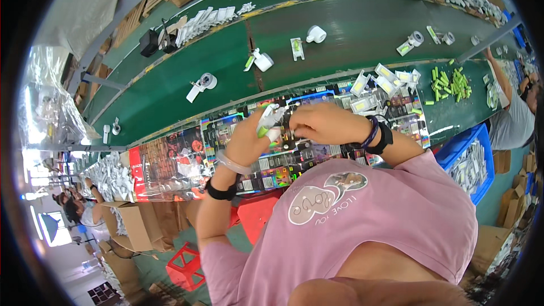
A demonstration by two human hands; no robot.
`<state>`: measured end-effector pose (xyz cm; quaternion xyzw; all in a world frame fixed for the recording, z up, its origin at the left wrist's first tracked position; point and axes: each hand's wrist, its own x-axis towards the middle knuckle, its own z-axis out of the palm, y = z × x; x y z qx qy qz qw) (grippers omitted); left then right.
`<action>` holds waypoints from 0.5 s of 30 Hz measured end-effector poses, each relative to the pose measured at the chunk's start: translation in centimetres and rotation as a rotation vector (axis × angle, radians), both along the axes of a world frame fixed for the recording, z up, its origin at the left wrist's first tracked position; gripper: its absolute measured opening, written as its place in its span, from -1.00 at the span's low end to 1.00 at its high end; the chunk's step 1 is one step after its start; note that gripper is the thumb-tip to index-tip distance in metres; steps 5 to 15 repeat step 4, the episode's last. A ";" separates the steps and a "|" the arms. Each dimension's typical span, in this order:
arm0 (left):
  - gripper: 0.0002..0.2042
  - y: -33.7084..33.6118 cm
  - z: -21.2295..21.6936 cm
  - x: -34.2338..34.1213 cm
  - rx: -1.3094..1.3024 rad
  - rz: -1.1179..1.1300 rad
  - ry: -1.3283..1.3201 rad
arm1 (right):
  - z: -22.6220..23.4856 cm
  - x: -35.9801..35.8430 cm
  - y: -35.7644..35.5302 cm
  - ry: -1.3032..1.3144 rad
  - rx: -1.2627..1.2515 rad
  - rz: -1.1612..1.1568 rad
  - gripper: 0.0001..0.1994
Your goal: Assembling small electronic components at a factory workstation.
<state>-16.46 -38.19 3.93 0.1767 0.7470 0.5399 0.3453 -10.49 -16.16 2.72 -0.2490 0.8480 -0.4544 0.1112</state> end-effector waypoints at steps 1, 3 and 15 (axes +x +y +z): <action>-0.62 0.4 1.1 0.0 -0.122 -0.060 0.312 | 0.2 0.8 -0.2 0.427 0.260 -0.182 -0.84; -0.48 1.6 3.2 0.5 -0.256 -0.128 0.577 | 0.5 1.8 -0.2 0.490 0.308 -0.315 -0.81; -0.46 2.2 4.0 0.6 -0.202 -0.131 0.572 | 0.9 1.8 0.1 0.564 0.368 -0.433 -0.78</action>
